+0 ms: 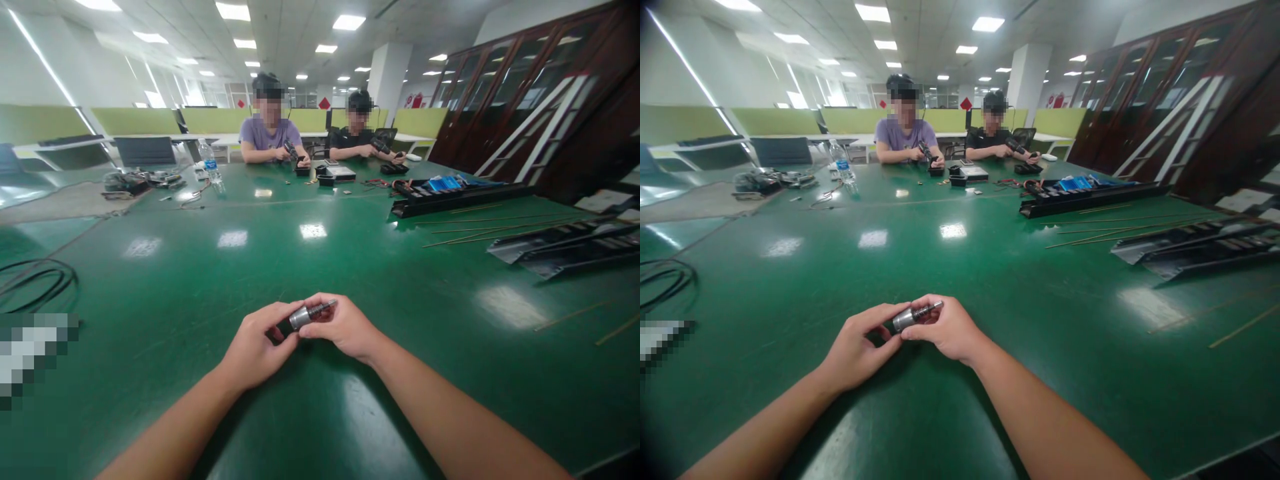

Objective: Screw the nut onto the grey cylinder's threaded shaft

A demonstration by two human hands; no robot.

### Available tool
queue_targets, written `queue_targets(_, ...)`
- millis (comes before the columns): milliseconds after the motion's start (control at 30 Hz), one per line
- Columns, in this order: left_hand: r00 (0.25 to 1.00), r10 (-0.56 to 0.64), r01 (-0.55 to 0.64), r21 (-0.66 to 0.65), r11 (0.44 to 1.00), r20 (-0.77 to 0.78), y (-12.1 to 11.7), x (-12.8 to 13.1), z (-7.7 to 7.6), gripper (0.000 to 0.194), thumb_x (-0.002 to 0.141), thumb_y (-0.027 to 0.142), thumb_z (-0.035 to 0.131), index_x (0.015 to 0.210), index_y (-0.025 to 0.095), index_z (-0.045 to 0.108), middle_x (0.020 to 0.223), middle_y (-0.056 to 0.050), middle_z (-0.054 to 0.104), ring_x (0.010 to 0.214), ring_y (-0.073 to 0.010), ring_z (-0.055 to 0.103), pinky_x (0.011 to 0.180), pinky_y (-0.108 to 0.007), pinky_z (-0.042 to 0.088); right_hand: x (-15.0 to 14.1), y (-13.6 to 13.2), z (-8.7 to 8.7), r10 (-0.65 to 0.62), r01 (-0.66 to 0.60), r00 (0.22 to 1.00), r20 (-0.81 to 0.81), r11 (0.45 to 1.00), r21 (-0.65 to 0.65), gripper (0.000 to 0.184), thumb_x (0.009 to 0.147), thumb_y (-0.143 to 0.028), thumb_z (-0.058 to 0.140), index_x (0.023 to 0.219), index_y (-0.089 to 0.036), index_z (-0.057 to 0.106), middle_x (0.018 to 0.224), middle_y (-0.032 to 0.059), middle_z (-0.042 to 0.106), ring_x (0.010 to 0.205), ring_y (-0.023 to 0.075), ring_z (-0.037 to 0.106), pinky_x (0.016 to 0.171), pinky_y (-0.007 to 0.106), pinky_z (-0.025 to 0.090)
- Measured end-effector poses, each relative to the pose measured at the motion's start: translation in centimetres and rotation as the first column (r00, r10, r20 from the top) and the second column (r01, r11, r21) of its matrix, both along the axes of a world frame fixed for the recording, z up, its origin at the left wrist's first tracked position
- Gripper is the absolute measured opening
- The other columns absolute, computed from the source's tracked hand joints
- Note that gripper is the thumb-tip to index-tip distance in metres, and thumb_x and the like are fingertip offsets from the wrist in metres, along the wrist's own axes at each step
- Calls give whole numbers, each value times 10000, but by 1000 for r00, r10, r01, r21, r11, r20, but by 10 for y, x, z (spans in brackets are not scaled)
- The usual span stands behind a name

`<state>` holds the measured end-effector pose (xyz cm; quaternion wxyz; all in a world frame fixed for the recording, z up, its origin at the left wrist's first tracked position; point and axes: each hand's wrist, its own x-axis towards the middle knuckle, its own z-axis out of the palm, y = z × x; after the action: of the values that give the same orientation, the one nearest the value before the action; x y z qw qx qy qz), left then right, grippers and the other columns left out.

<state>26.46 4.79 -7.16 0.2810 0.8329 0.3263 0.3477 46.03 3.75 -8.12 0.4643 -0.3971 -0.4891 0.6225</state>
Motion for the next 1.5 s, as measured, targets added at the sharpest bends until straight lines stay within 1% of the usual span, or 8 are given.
queue_targets(100, 999, 38, -38, 50, 998, 10, -1, -1, 2, 418, 848, 202, 679, 1258, 265, 628, 1039, -33, 687, 877, -139, 642, 713, -213, 543, -1, 0, 1, -12, 12, 1000, -10, 1000, 0, 503, 539, -267, 915, 964, -150, 674, 877, 42, 735, 814, 189, 686, 822, 340, 516)
queue_targets(167, 999, 50, -50, 49, 998, 11, -1, -3, 4, 347, 850, 237, 699, 1194, 266, 667, 1036, -30, 688, 882, -139, 645, 734, -213, 540, 2, 1, 2, 71, -71, 997, 30, 997, 25, 528, 572, -305, 903, 1024, -151, 675, 942, 56, 731, 828, 186, 682, 815, 335, 525)
queue_targets(233, 998, 60, -59, 30, 998, -7, 2, -5, 5, 312, 852, 257, 705, 1163, 268, 685, 1044, -31, 685, 894, -145, 648, 751, -222, 538, 9, 2, 2, 122, -138, 977, 177, 987, 82, 749, 540, -290, 920, 1219, -191, 618, 1051, 63, 705, 775, 163, 662, 733, 312, 530)
queue_targets(300, 997, 80, -80, 13, 997, -23, 5, -7, 5, 310, 844, 263, 711, 1153, 266, 692, 1066, -36, 679, 918, -157, 649, 771, -236, 539, 17, 4, 4, 51, -106, 951, 305, 981, 165, 800, 537, -294, 921, 1265, -202, 600, 1091, 71, 682, 810, 163, 647, 717, 296, 521)
queue_targets(400, 993, 115, -115, -15, 993, -19, 9, -9, 3, 289, 826, 260, 716, 1115, 252, 707, 1083, -45, 676, 948, -175, 652, 796, -259, 542, 26, 4, 9, -6, -129, 887, 462, 957, 260, 642, 597, -326, 889, 1186, -207, 666, 1080, 68, 689, 896, 189, 636, 734, 295, 514)
queue_targets(600, 992, 124, -125, -62, 990, -27, 14, -8, 1, 268, 805, 250, 734, 1073, 249, 720, 1019, -31, 711, 921, -181, 666, 807, -277, 532, 24, 2, 14, -65, -143, 842, 535, 930, 338, 397, 699, -289, 812, 1071, -191, 712, 953, 34, 719, 788, 161, 633, 701, 274, 500)
queue_targets(1067, 997, 78, -78, -27, 997, -17, 10, -7, 6, 272, 806, 292, 733, 1070, 231, 727, 952, -54, 724, 857, -195, 674, 775, -302, 530, 14, -1, 15, -138, -98, 814, 565, 925, 367, 147, 778, -228, 725, 920, -203, 754, 827, 13, 717, 719, 147, 613, 665, 256, 448)
queue_targets(1500, 995, 87, -89, -31, 996, -54, 11, -6, 4, 243, 801, 349, 747, 1017, 242, 725, 918, -27, 722, 821, -173, 670, 736, -273, 520, 15, 0, 13, -143, -79, 821, 553, 931, 358, 97, 765, -224, 738, 860, -203, 740, 782, -5, 716, 692, 139, 621, 635, 239, 436)
